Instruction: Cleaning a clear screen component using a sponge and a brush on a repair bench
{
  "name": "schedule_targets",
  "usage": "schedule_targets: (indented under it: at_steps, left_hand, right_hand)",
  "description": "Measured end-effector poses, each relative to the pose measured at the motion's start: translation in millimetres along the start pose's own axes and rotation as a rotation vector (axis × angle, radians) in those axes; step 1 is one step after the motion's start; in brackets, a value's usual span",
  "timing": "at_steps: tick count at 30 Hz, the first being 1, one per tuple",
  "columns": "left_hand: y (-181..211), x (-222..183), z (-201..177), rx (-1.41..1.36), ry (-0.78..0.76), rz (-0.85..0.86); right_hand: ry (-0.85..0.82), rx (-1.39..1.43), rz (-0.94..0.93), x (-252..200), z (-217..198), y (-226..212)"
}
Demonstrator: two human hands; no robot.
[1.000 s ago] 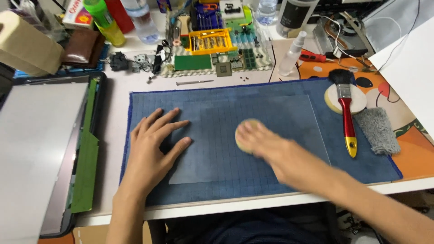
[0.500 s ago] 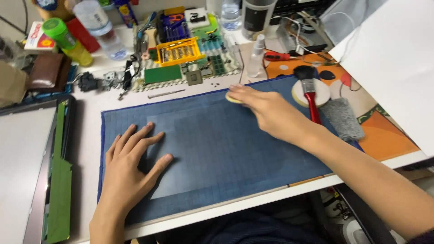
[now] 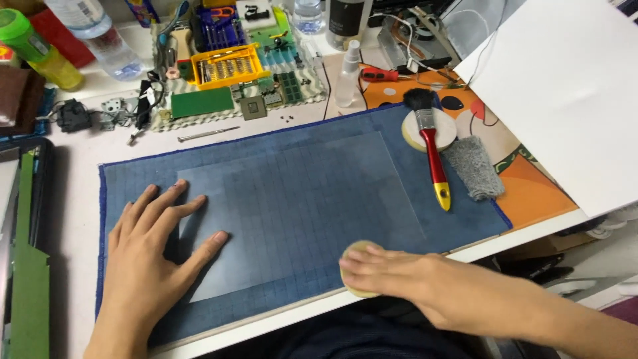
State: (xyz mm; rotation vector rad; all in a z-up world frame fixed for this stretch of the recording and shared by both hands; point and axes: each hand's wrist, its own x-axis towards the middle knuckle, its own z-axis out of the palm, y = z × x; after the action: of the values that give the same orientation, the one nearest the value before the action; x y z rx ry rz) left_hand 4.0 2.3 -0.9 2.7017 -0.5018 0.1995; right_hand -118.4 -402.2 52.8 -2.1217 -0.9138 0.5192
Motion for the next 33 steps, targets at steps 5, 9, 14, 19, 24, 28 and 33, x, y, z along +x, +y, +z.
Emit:
schedule_targets:
  at_steps: [5, 9, 14, 19, 24, 28, 33]
  left_hand:
    - [0, 0, 2, -0.004, 0.001, -0.012]
    - [-2, -1, 4, 0.005, 0.004, -0.02]
    - [-1, 2, 2, 0.013, -0.025, -0.035]
    - [-3, 0, 5, -0.004, -0.006, -0.044]
    - [-6, -2, 8, -0.002, 0.035, 0.013]
    - [-7, -3, 9, 0.008, 0.047, 0.012]
    - [-12, -1, 13, 0.006, 0.023, 0.001]
  right_hand:
    - [0.313, -0.249, 0.022, 30, -40, 33]
    - [0.41, -0.53, 0.072, 78, -59, 100]
    - [0.396, -0.401, 0.24, 87, -35, 107]
    - [0.238, -0.454, 0.218, 17, 4, 45]
    - [0.107, -0.094, 0.197, -44, 15, 8]
    - [0.249, -0.252, 0.253, -14, -28, 19]
    - [0.468, -0.518, 0.358, 52, -67, 98]
